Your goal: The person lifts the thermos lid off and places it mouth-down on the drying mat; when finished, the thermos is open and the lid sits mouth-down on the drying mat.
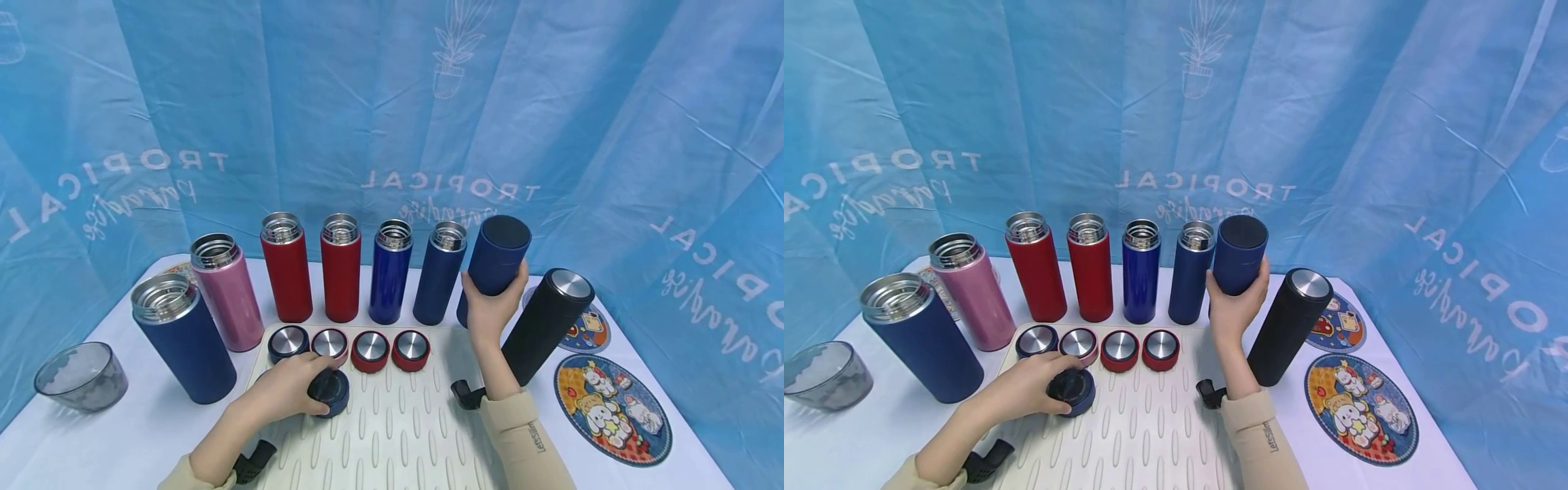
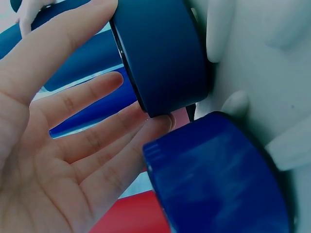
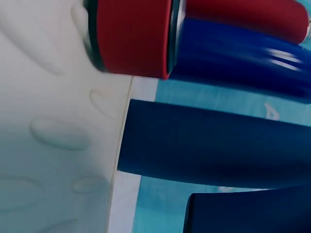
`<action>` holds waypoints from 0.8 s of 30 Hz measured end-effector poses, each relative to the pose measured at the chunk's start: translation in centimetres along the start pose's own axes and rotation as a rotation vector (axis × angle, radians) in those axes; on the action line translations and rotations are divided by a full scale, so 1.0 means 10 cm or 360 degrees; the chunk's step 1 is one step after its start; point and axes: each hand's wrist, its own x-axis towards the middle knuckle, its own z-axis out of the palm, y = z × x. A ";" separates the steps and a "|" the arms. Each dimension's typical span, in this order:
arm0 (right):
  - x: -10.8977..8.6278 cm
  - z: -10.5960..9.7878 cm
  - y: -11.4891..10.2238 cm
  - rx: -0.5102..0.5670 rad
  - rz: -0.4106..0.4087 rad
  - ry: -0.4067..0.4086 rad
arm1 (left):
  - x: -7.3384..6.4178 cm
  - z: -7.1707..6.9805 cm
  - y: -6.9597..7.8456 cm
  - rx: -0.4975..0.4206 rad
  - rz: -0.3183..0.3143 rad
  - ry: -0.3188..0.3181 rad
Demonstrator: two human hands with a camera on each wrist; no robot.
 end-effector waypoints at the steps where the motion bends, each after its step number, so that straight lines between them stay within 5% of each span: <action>1: -0.01 -0.01 -0.02 0.0016 -0.0004 -0.0027 | 0.00 0.00 0.00 -0.0001 0.0003 0.0001; 11: -0.14 -0.13 -0.21 -0.0094 -0.0161 -0.0343 | 0.02 0.01 0.00 -0.0013 -0.0016 -0.0002; 19: -0.18 -0.19 -0.26 -0.0169 -0.0606 -0.0643 | 0.02 0.03 -0.01 0.0002 -0.0030 -0.0009; 24: -0.19 -0.21 -0.33 -0.0299 -0.0728 -0.0774 | 0.03 0.03 -0.01 0.0007 -0.0027 -0.0003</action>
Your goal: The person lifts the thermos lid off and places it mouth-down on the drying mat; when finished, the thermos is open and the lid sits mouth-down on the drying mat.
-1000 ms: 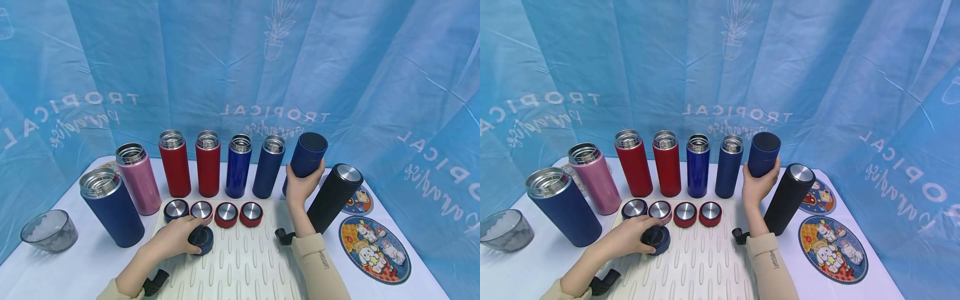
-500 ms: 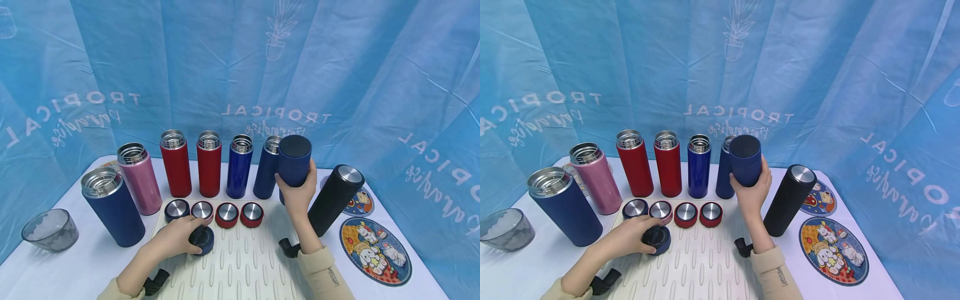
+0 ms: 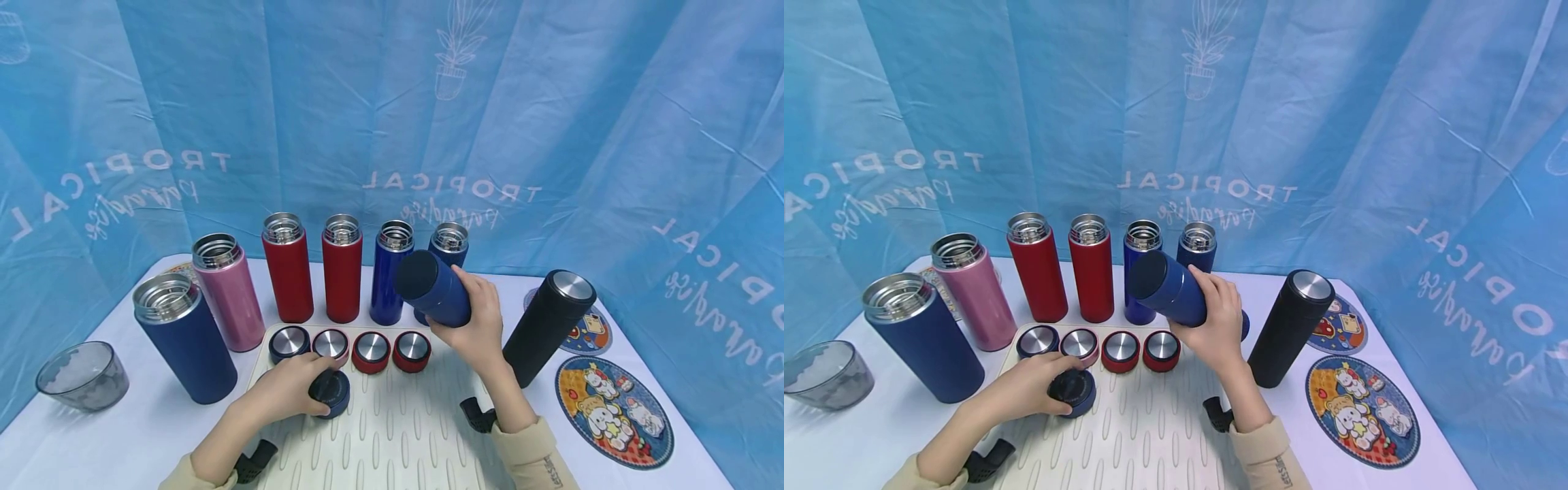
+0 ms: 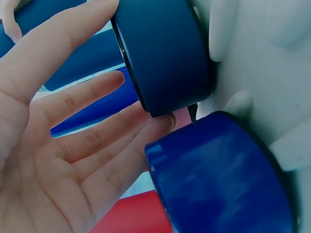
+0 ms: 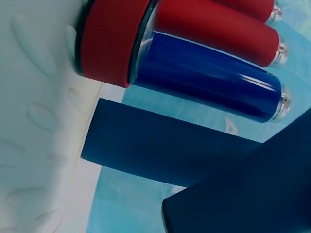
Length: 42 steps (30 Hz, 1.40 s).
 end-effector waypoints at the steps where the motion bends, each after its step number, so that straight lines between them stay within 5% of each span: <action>1: 0.00 -0.01 -0.01 -0.0030 -0.0012 -0.0027 | 0.00 0.00 0.00 0.0001 0.0000 0.0000; 10: 0.01 -0.04 -0.07 -0.0226 -0.0154 -0.0173 | -0.02 -0.03 0.02 0.0046 0.0047 -0.0010; 22: 0.02 -0.05 -0.16 -0.0361 -0.0144 -0.0347 | -0.01 -0.15 0.06 0.0093 0.0047 -0.0038; 32: 0.01 -0.04 -0.18 -0.0499 -0.0207 -0.0489 | 0.09 -0.53 0.12 -0.0148 0.0317 0.0389; 36: 0.01 -0.03 -0.20 -0.0553 -0.0251 -0.0535 | 0.15 -0.57 0.16 -0.0294 0.0367 0.0481; 42: 0.00 -0.03 -0.24 -0.0632 -0.0301 -0.0609 | 0.21 -0.56 0.22 -0.0467 0.0604 0.0601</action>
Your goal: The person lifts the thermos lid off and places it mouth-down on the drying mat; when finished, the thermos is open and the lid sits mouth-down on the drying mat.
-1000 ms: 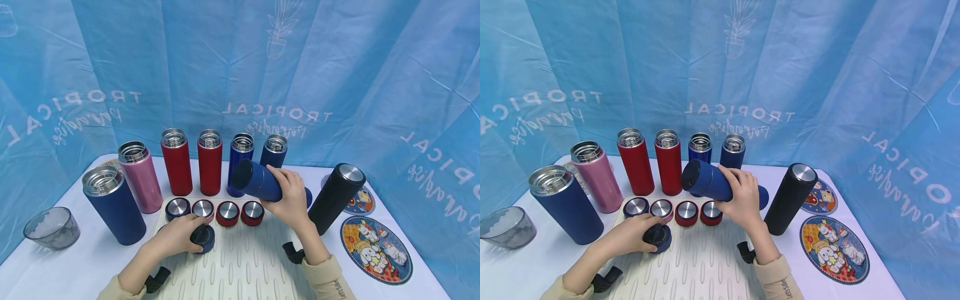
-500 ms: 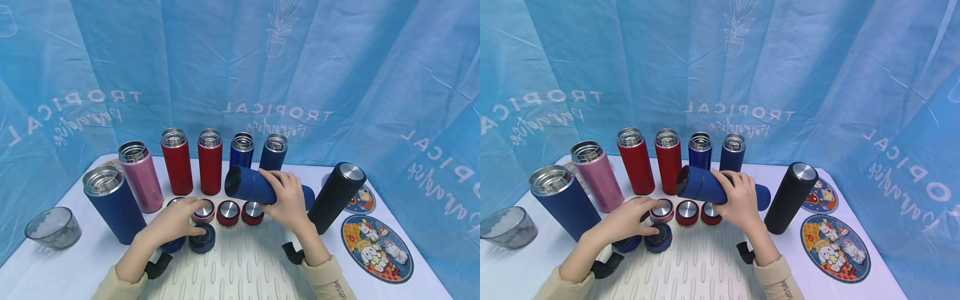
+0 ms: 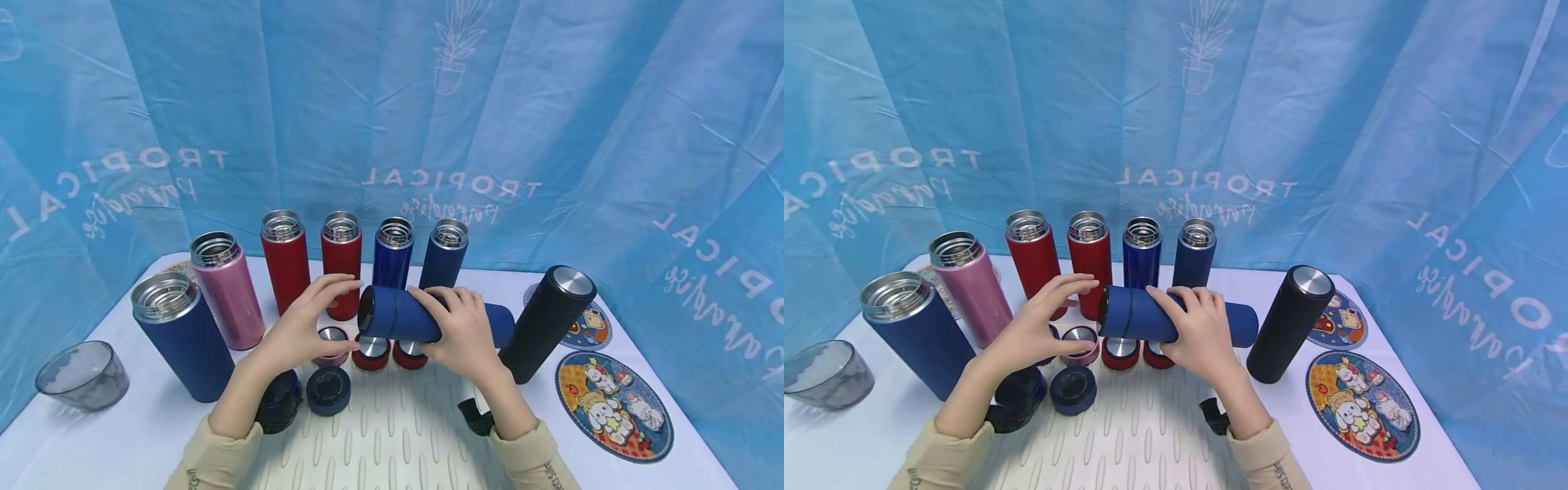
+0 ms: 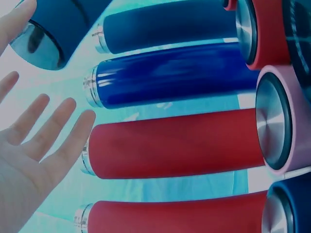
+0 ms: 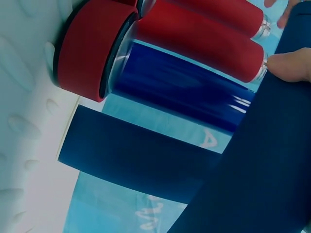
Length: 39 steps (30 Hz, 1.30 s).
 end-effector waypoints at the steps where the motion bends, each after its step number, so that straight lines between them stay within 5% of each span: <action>1: 0.00 0.00 -0.01 -0.0016 -0.0014 -0.0010 | 0.00 0.01 0.00 -0.0024 0.0025 -0.0002; 14: -0.02 -0.03 -0.06 -0.0143 -0.0135 -0.0098 | -0.03 0.08 0.03 -0.0144 0.0079 -0.0041; 27: -0.03 -0.03 -0.11 -0.0182 -0.0202 -0.0073 | -0.04 0.11 -0.03 -0.0419 0.0156 -0.0035; 39: -0.01 -0.08 -0.15 -0.0247 -0.0273 0.0025 | -0.04 0.10 -0.04 -0.0595 -0.0244 -0.0044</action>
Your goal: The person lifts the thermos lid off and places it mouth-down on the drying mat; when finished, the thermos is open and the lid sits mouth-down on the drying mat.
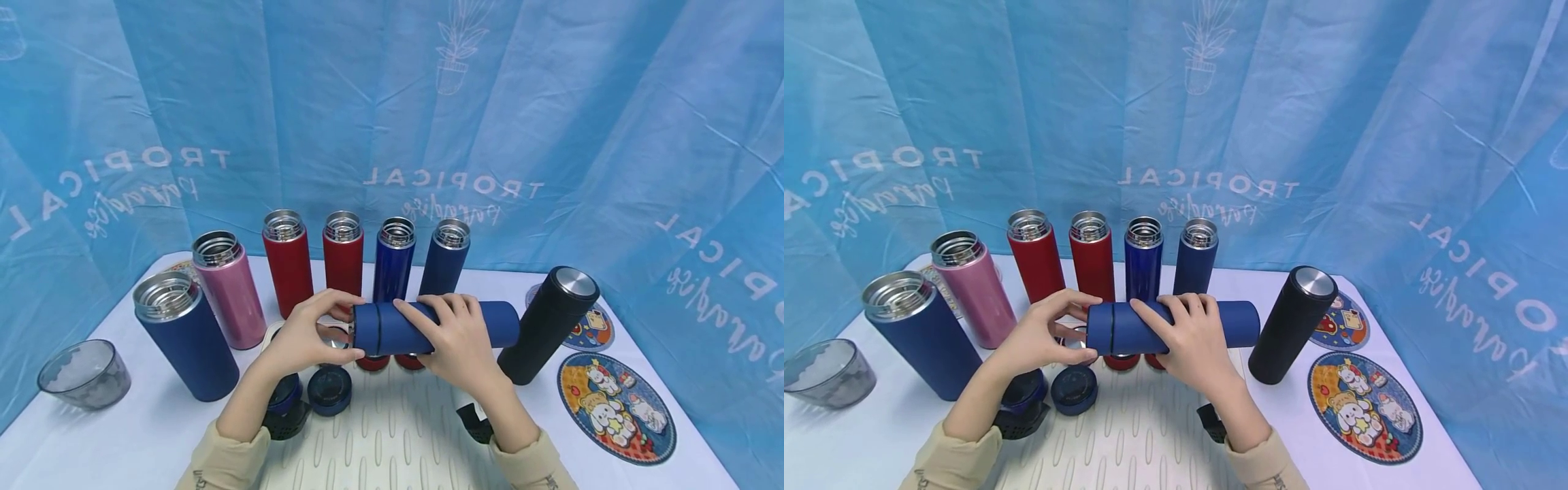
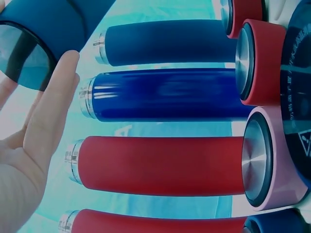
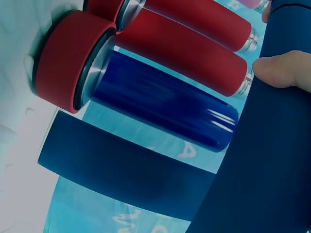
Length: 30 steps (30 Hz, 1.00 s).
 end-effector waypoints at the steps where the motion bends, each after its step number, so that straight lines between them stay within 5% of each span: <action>1: 0.00 0.00 0.00 0.0000 -0.0003 0.0000 | 0.00 0.00 0.00 0.0025 -0.0017 0.0004; 12: 0.01 0.01 0.01 -0.0009 -0.0006 0.0009 | 0.03 0.01 0.06 0.0134 -0.0215 0.0057; 15: 0.00 0.00 0.02 -0.0005 0.0007 -0.0006 | 0.02 0.02 0.06 0.0063 -0.0126 0.0035; 22: 0.00 -0.02 0.05 -0.0004 0.0034 -0.0016 | 0.00 0.01 0.06 0.0052 0.0262 -0.0033; 26: 0.00 -0.03 0.06 -0.0003 0.0024 -0.0006 | 0.00 0.02 0.07 0.0029 0.0293 -0.0030; 30: 0.00 -0.02 0.06 -0.0004 0.0013 0.0000 | 0.00 0.03 0.06 0.0004 0.0199 0.0001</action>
